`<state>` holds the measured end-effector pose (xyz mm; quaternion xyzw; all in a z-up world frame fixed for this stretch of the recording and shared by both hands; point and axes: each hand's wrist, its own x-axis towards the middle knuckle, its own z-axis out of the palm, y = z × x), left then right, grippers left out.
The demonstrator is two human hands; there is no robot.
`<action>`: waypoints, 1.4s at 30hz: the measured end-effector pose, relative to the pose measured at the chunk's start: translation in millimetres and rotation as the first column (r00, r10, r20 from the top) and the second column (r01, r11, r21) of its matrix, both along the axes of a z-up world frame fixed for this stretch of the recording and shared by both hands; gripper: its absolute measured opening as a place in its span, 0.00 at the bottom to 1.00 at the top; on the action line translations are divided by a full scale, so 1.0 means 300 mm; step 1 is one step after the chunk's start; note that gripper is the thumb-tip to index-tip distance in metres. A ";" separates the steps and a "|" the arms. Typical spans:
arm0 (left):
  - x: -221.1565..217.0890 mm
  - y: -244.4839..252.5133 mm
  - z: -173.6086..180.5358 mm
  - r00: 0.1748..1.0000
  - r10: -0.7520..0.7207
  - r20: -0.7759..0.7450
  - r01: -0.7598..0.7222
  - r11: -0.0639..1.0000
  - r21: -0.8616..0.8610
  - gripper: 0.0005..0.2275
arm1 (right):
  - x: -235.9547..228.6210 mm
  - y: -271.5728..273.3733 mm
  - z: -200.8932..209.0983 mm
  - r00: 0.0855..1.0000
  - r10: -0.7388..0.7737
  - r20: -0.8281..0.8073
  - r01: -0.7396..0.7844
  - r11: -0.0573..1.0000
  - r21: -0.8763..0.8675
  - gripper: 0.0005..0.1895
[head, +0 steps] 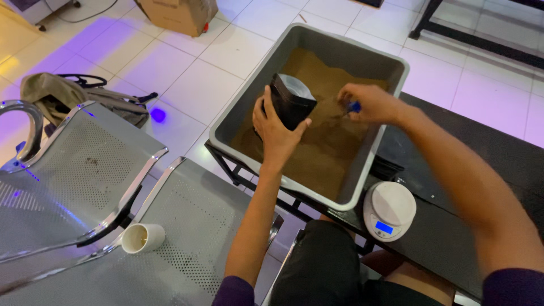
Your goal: The person scoops a brown granular substance from a large bin into black pouches using a cut plastic bottle. They place each pouch on a digital scale to measure the contents, then fold and seal the top before placing it in a bin. The process is repeated for multiple pouches.
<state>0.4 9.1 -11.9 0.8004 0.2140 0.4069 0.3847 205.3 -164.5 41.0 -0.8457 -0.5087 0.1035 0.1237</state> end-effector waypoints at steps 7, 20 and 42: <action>-0.010 -0.031 0.024 0.941 -0.144 -0.306 0.138 0.990 -0.039 0.54 | -0.052 -0.078 0.280 0.991 -0.042 0.125 0.030 0.995 0.095 0.26; -0.019 -0.055 0.030 0.912 -0.230 -0.341 0.238 0.971 -0.018 0.54 | -0.225 0.008 0.300 0.507 0.287 0.813 -0.348 0.931 -0.111 0.18; -0.022 -0.045 0.041 0.994 -0.049 -0.096 0.036 0.991 -0.131 0.50 | -0.335 0.113 -0.204 0.880 0.474 -0.033 -0.445 0.797 -0.410 0.18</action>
